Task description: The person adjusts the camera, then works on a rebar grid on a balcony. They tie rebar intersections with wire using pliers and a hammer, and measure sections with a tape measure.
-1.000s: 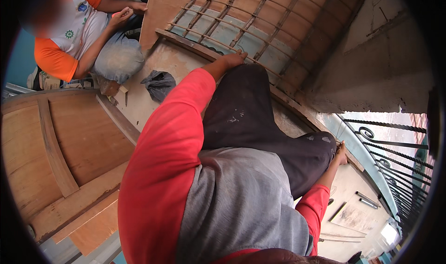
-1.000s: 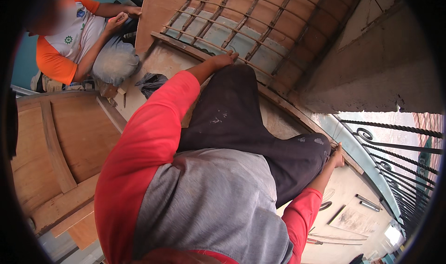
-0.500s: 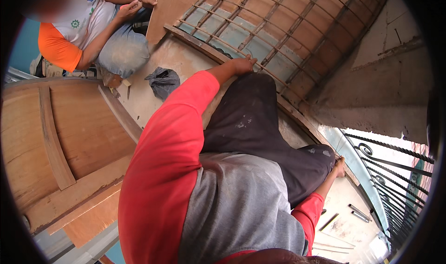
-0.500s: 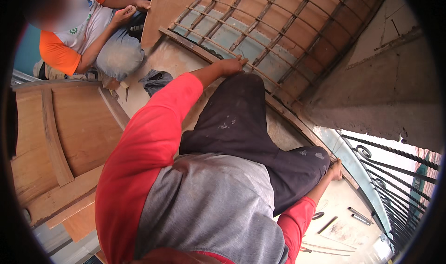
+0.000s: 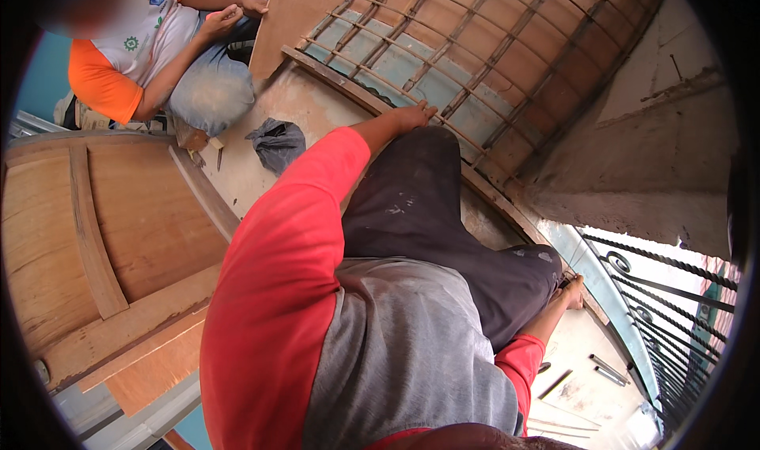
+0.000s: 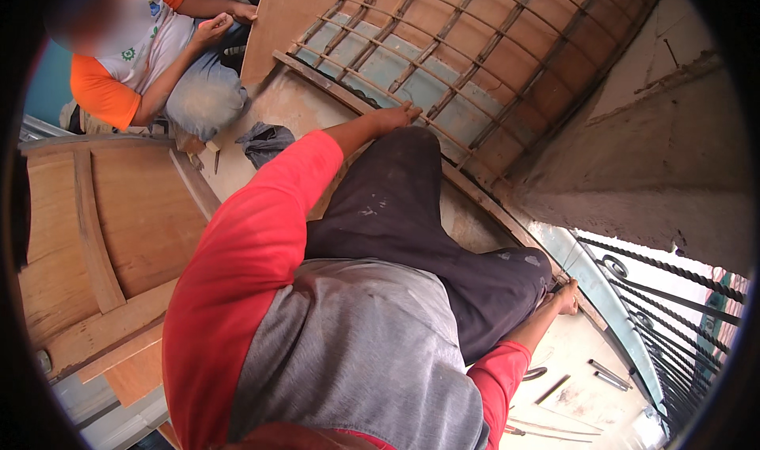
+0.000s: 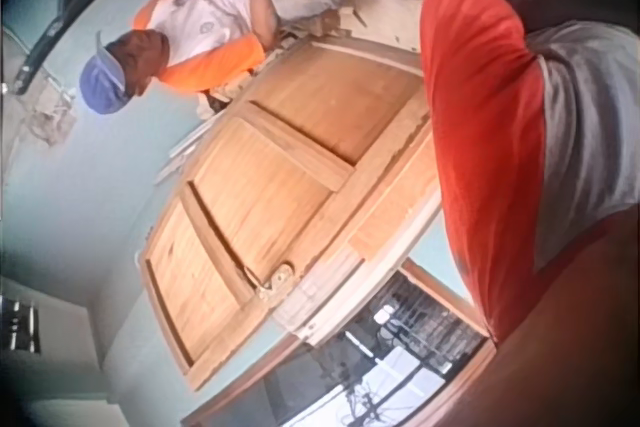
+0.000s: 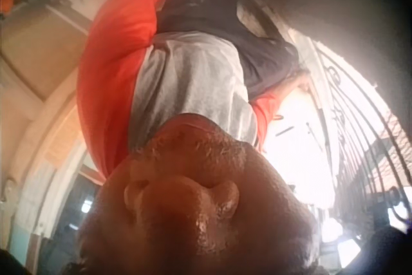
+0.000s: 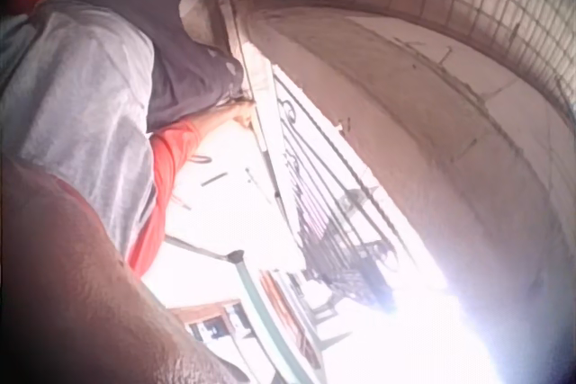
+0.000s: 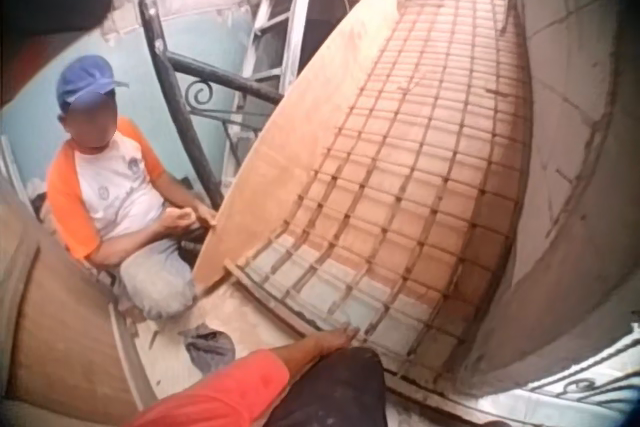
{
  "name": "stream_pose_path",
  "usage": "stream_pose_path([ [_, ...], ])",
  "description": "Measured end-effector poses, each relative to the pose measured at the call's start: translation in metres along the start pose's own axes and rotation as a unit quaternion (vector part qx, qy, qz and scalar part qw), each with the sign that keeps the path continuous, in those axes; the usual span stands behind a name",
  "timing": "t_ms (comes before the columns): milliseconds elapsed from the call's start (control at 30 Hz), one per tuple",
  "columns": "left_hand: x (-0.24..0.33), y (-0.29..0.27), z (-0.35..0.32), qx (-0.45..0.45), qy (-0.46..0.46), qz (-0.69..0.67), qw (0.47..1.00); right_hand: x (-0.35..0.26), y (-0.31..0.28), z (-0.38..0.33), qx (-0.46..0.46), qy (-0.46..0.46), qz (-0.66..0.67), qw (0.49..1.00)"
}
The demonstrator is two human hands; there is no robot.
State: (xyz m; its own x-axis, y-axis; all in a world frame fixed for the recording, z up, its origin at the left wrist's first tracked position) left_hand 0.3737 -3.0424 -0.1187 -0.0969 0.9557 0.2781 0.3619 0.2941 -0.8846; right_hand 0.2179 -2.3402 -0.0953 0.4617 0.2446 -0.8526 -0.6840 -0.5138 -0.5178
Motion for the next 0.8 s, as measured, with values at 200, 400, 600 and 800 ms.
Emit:
stream_pose_path([
  [200,-0.004,0.006,0.01,-0.001,-0.012,-0.034,0.999,-0.007,0.0,-0.012,-0.038,0.027,0.037,0.998],
  [400,-0.014,0.015,0.01,-0.01,-0.007,-0.002,1.0,-0.006,0.0,-0.017,-0.024,0.034,0.025,0.999],
  [600,-0.009,0.009,0.008,0.005,0.0,-0.021,1.0,0.005,0.002,0.008,-0.02,0.007,-0.043,0.999],
  [800,0.002,-0.003,0.008,-0.033,-0.022,-0.052,0.998,0.002,-0.004,0.011,-0.022,-0.004,-0.058,0.998],
])
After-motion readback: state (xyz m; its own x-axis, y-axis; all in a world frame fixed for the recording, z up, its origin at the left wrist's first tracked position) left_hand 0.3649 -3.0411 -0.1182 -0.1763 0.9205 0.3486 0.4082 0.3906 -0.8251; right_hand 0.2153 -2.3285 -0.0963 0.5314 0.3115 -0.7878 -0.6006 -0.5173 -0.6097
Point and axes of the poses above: each hand's wrist, its own z-axis towards the middle knuckle, its own y-axis out of the palm, x = y × z, the point moved 10 cm from there along z, towards the middle knuckle, and after that the axes turned 7 degrees about -y, right-handed, at the moved point
